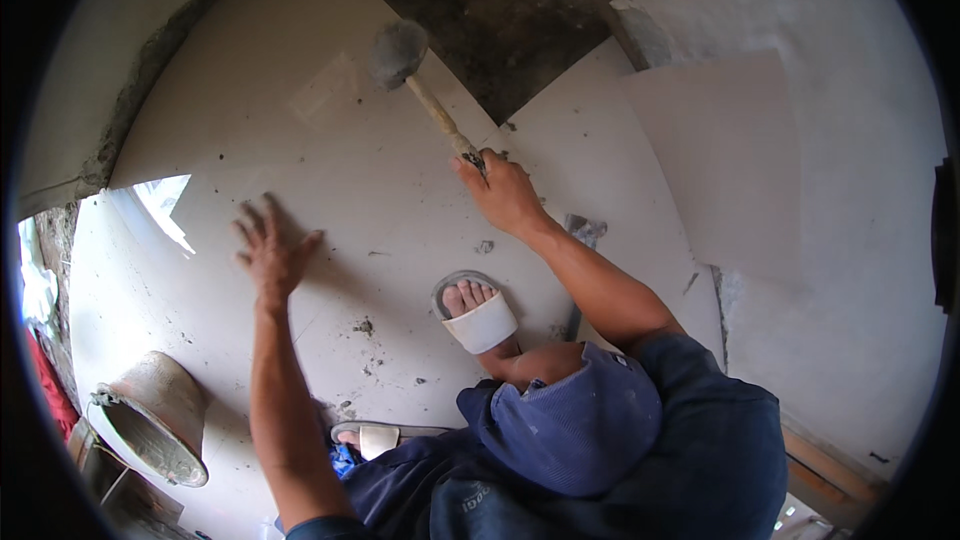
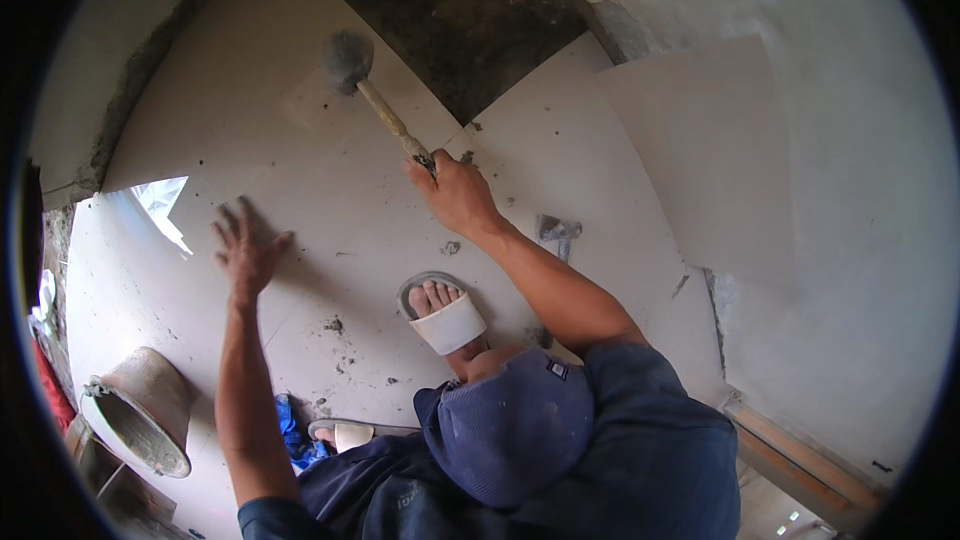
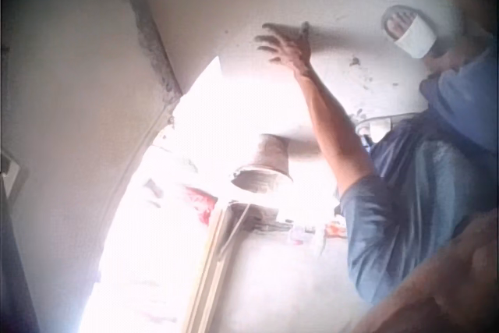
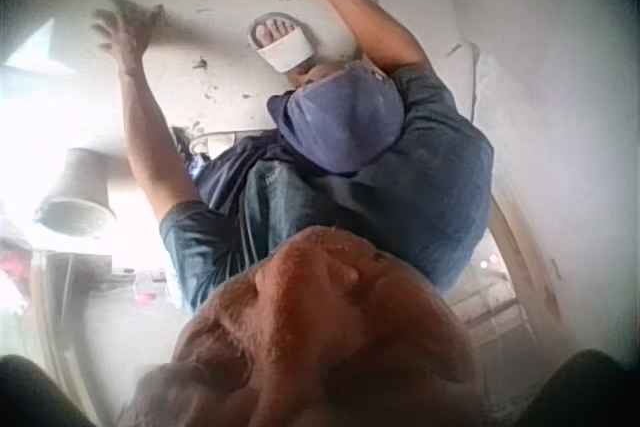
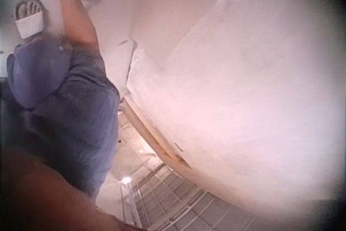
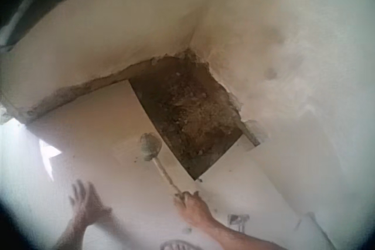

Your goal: The person spreads cement on the floor using a trowel, places a large white tile, and taps it with a rubber mallet to level it. The person also wipes the floor with a blue cloth and adjusts the tile position.

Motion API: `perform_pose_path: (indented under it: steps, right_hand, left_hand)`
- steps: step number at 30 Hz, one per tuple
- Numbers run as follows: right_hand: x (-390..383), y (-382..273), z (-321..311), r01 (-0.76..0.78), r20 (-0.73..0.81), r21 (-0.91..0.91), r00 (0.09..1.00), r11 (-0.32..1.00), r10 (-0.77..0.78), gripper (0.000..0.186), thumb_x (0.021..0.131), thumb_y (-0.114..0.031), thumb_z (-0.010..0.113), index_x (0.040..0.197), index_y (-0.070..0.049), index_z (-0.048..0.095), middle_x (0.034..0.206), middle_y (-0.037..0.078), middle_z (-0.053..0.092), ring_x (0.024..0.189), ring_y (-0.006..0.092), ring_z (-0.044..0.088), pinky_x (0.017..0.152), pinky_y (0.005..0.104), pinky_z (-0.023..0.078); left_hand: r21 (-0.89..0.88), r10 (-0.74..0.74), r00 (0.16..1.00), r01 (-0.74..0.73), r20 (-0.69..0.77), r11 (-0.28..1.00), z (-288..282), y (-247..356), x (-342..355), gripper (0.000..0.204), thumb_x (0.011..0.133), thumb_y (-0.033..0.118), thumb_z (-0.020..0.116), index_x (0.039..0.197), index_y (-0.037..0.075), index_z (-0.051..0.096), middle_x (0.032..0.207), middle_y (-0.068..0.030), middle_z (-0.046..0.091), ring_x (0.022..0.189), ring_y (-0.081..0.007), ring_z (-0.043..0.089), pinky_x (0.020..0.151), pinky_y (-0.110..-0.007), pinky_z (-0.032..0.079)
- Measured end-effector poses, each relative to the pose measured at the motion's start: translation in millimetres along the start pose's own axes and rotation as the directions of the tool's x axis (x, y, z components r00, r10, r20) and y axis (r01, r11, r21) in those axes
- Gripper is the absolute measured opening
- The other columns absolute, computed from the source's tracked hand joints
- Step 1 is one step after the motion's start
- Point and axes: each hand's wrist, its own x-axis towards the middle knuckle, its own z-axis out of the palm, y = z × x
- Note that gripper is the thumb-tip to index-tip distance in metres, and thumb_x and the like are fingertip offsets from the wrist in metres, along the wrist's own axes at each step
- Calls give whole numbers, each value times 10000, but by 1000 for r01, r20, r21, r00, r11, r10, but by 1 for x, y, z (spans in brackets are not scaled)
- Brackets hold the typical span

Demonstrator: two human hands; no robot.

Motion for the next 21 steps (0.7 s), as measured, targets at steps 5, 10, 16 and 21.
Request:
perform_pose_path:
  steps: [5, 10, 16, 21]
  right_hand:
    - [39, -50, 1, 376, -233, 275, 919, 885, -318, 464, 940, -436, 542, 950, 27, 562, 653, 205, 632, 631, 401, 645, 571, 453, 509]
    - [104, -79, 14, 224, -70, 30, 973, 974, -221, 439, 947, -425, 539, 889, 10, 555, 606, 160, 596, 579, 342, 628, 538, 401, 488]
    - [107, -63, 18, 172, -118, 82, 980, 982, -161, 476, 947, -446, 530, 833, 16, 546, 617, 170, 614, 577, 348, 634, 523, 408, 480]
    - [83, -46, 8, 80, 23, -3, 997, 997, -80, 445, 940, -437, 530, 842, -4, 559, 657, 219, 635, 660, 411, 656, 603, 484, 520]
  left_hand:
    - [-39, 196, 974, -202, -112, 979, -6, 80, 18, 1048, 690, 662, 716, 1525, 277, 213, 1592, -188, 52, 1450, -449, 12, 1044, -746, 119]
    - [-43, 194, 975, -199, -108, 979, -15, 88, 18, 989, 711, 582, 743, 1511, 258, 261, 1581, -209, 89, 1446, -459, 43, 1024, -755, 147]
    - [-27, 210, 968, -215, -139, 976, -15, 87, 17, 993, 694, 645, 720, 1498, 254, 287, 1575, -208, 113, 1449, -440, 72, 1018, -768, 146]
    - [-25, 214, 966, -220, -146, 975, -12, 86, 20, 995, 692, 641, 728, 1497, 255, 290, 1576, -214, 108, 1451, -436, 67, 1027, -762, 136]
